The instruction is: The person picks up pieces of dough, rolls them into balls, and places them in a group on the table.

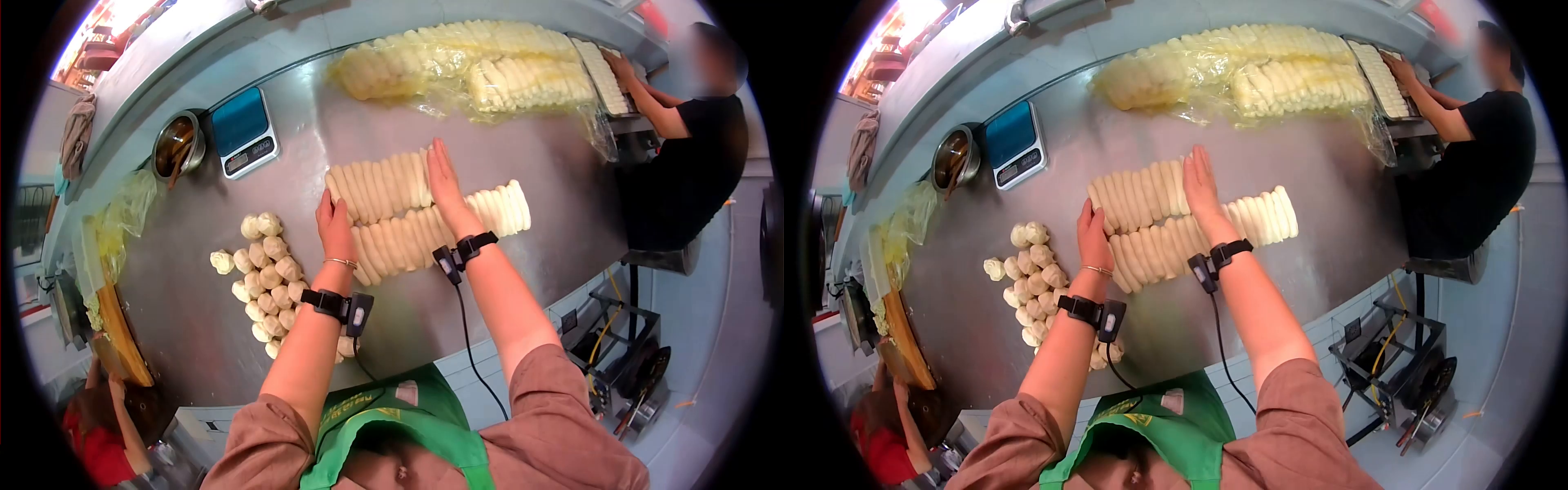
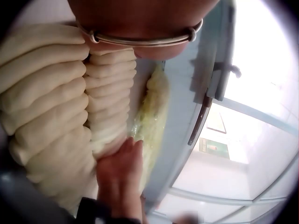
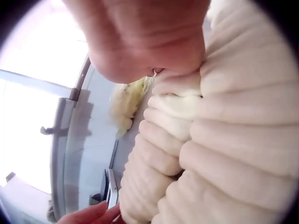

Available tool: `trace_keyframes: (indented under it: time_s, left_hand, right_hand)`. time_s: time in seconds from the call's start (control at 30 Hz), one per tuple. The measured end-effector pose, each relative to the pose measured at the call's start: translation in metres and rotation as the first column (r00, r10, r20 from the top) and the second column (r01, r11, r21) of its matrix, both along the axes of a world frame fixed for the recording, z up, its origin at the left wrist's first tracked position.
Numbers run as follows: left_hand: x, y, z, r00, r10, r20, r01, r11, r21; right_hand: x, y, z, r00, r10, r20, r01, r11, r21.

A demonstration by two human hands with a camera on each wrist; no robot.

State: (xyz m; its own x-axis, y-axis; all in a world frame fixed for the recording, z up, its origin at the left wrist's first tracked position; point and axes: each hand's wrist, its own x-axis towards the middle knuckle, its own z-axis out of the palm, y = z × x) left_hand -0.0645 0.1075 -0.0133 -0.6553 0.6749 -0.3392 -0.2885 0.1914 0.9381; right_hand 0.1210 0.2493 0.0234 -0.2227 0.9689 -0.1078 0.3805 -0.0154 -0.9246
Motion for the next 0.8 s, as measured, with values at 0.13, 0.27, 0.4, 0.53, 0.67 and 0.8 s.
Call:
trace_keyframes:
  time_s: [0.13, 0.27, 0.4, 0.53, 0.67, 0.8]
  left_hand:
    - [0.001, 0.003, 0.021, 0.993, -0.051, 0.110, 0.046, 0.998, 0.048]
    - [-0.002, -0.007, 0.028, 0.990, -0.078, 0.116, 0.071, 0.996, 0.061]
    - [0.011, -0.026, 0.030, 0.985, -0.145, -0.090, 0.153, 0.985, 0.079]
    - [-0.028, -0.068, 0.063, 0.581, -0.168, -0.796, 0.150, 0.984, -0.098]
    - [-0.124, -0.087, 0.075, 0.420, -0.161, -0.893, -0.107, 0.968, -0.225]
    - [-0.176, -0.074, 0.070, 0.116, -0.543, -0.832, 0.226, 0.830, -0.510]
  right_hand:
    - [0.019, 0.013, -0.005, 0.994, 0.066, -0.081, -0.073, 0.993, -0.087]
    - [0.039, 0.011, -0.006, 0.972, 0.048, -0.229, -0.108, 0.960, -0.259]
    - [0.035, 0.008, 0.005, 0.989, -0.118, -0.085, 0.087, 0.948, -0.307]
    - [0.022, -0.048, 0.008, 0.988, -0.135, -0.081, 0.144, 0.982, 0.118]
    - [-0.060, -0.155, 0.026, 0.957, 0.288, -0.027, -0.289, 0.957, -0.034]
    - [-0.157, -0.199, 0.035, 0.879, 0.431, 0.206, -0.429, 0.902, -0.057]
